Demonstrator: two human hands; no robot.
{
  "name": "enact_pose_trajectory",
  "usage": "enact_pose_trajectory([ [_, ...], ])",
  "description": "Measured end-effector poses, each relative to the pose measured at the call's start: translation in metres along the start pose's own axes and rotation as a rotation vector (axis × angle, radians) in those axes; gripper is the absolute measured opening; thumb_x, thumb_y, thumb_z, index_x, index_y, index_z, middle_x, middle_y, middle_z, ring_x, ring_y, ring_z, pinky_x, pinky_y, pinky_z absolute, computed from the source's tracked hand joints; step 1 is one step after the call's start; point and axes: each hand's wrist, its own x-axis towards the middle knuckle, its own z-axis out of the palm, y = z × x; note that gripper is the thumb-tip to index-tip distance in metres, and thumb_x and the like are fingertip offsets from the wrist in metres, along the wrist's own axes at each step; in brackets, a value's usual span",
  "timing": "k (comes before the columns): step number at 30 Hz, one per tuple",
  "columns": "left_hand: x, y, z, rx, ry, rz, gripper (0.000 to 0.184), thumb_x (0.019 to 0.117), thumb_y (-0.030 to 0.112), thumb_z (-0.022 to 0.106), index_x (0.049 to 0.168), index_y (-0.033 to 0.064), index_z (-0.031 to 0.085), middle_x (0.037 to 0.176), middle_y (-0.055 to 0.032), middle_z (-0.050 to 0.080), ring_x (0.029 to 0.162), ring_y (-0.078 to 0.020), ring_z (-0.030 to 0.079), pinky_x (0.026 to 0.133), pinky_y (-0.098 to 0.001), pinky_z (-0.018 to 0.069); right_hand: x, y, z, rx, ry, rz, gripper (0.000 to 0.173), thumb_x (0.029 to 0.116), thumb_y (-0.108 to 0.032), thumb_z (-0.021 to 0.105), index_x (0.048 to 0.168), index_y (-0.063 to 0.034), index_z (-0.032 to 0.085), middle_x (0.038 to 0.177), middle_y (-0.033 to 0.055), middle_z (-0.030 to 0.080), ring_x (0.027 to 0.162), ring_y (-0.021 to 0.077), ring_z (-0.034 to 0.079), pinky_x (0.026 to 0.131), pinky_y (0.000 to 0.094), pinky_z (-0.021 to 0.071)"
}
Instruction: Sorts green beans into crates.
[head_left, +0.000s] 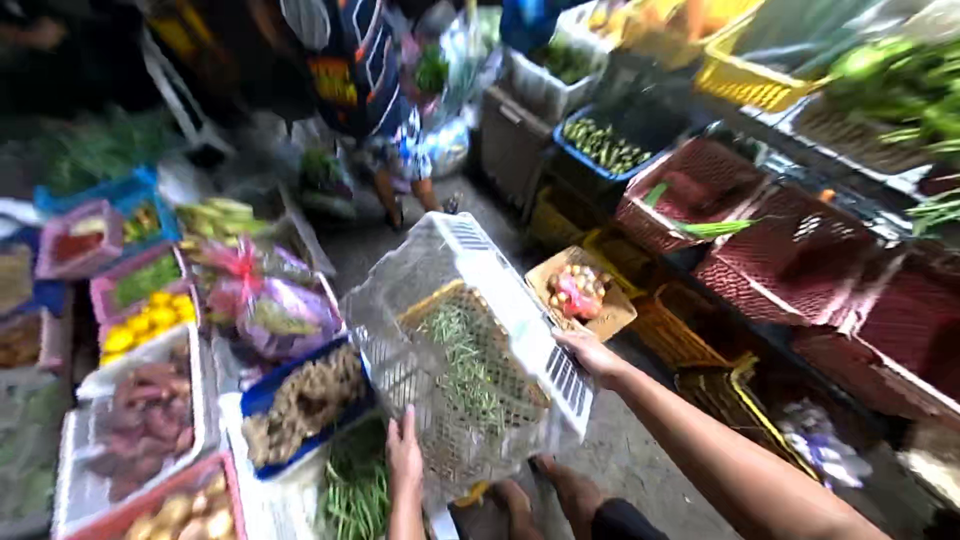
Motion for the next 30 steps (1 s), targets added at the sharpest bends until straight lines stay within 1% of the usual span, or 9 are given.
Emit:
enact_pose_trajectory([
  [2,0.003,-0.016,-0.019,0.02,-0.039,0.004,0.055,0.1045,0.03,0.06,0.149,-0.0007,0.047,0.141,-0.0267,0.057,0.129,-0.0393,0.057,0.105,-0.0591,0.048,-0.051,-0.046,0.008,-0.115,-0.096,-0.177,0.029,0.1072,-0.032,0.053,0.106,-0.0063,0.066,0.072,0.0018,0.061,0.058,0.0112,0.057,0.057,0.031,0.0514],
  [5,-0.007,-0.026,-0.047,-0.289,-0.034,-0.014,0.046,0.1088,0.024,0.044,0.147,-0.0015,0.046,0.136,-0.0235,0.06,0.112,-0.0318,0.064,0.093,-0.0497,0.0546,-0.108,-0.077,0.034,-0.676,-0.135,-0.447,0.031,0.1027,-0.037,0.058,0.106,-0.0081,0.07,0.085,0.0089,0.067,0.076,0.0227,0.066,0.075,0.0483,0.0556],
  [10,-0.023,-0.046,-0.075,-0.69,-0.095,-0.127,0.08,0.1056,0.065,0.011,0.156,0.0068,0.034,0.147,-0.0218,0.053,0.122,-0.0346,0.06,0.097,-0.0551,0.0512,-0.107,0.019,0.103,-1.111,-0.219,-0.593,0.019,0.0968,-0.013,0.06,0.112,-0.009,0.071,0.117,0.0167,0.068,0.113,0.0377,0.065,0.091,0.0602,0.0545],
  [13,-0.012,-0.075,-0.046,-0.592,-0.088,-0.243,0.068,0.1089,0.057,0.032,0.161,0.0132,0.027,0.156,-0.0229,0.043,0.132,-0.0403,0.055,0.102,-0.0588,0.0494,-0.054,0.101,0.116,-1.162,-0.32,-0.51,0.033,0.0884,-0.006,0.066,0.121,-0.0107,0.07,0.128,0.0182,0.065,0.124,0.0405,0.059,0.098,0.0642,0.0498],
  [17,-0.013,-0.105,-0.025,-0.381,0.078,-0.327,0.063,0.1068,0.035,0.057,0.156,0.0044,0.032,0.146,-0.0292,0.051,0.12,-0.0417,0.062,0.096,-0.0552,0.0549,-0.038,0.161,0.102,-1.175,-0.4,-0.373,0.036,0.0969,-0.019,0.063,0.132,-0.015,0.065,0.137,0.0178,0.062,0.127,0.0411,0.058,0.102,0.0648,0.0483],
  [21,-0.027,-0.14,-0.022,-0.378,0.018,-0.306,0.049,0.1085,0.022,0.048,0.152,0.0018,0.038,0.141,-0.0266,0.055,0.113,-0.0357,0.065,0.091,-0.0502,0.0563,-0.059,0.142,0.067,-1.046,-0.215,-0.337,0.058,0.0933,-0.045,0.068,0.141,-0.0127,0.06,0.14,0.0179,0.059,0.133,0.0394,0.053,0.109,0.0611,0.0427],
  [24,-0.042,-0.183,-0.015,-0.258,-0.058,-0.4,0.045,0.1091,0.022,0.047,0.148,-0.0009,0.044,0.135,-0.0258,0.06,0.113,-0.0346,0.065,0.092,-0.0508,0.0546,-0.069,0.139,0.02,-0.717,0.176,-0.151,0.047,0.1003,-0.03,0.059,0.14,-0.0043,0.058,0.14,0.0211,0.058,0.134,0.0354,0.054,0.113,0.0538,0.0434],
  [27,-0.046,-0.232,0.014,-0.156,-0.109,-0.511,0.053,0.107,0.033,0.055,0.148,0.0014,0.046,0.14,-0.0258,0.057,0.123,-0.0387,0.06,0.097,-0.0573,0.0516,-0.039,0.185,-0.019,-0.198,0.564,0.075,0.042,0.1069,-0.022,0.047,0.142,0.0002,0.051,0.137,0.0209,0.059,0.123,0.0283,0.061,0.103,0.0451,0.0512],
  [30,-0.036,-0.269,0.061,-0.178,0.005,-0.493,0.067,0.1031,0.04,0.062,0.155,0.0051,0.039,0.153,-0.0232,0.047,0.138,-0.0385,0.048,0.108,-0.0625,0.0434,0.009,0.231,-0.011,0.175,0.516,0.413,0.048,0.1108,-0.039,0.039,0.145,-0.0066,0.049,0.131,0.0166,0.061,0.114,0.0291,0.063,0.091,0.0519,0.0539],
])
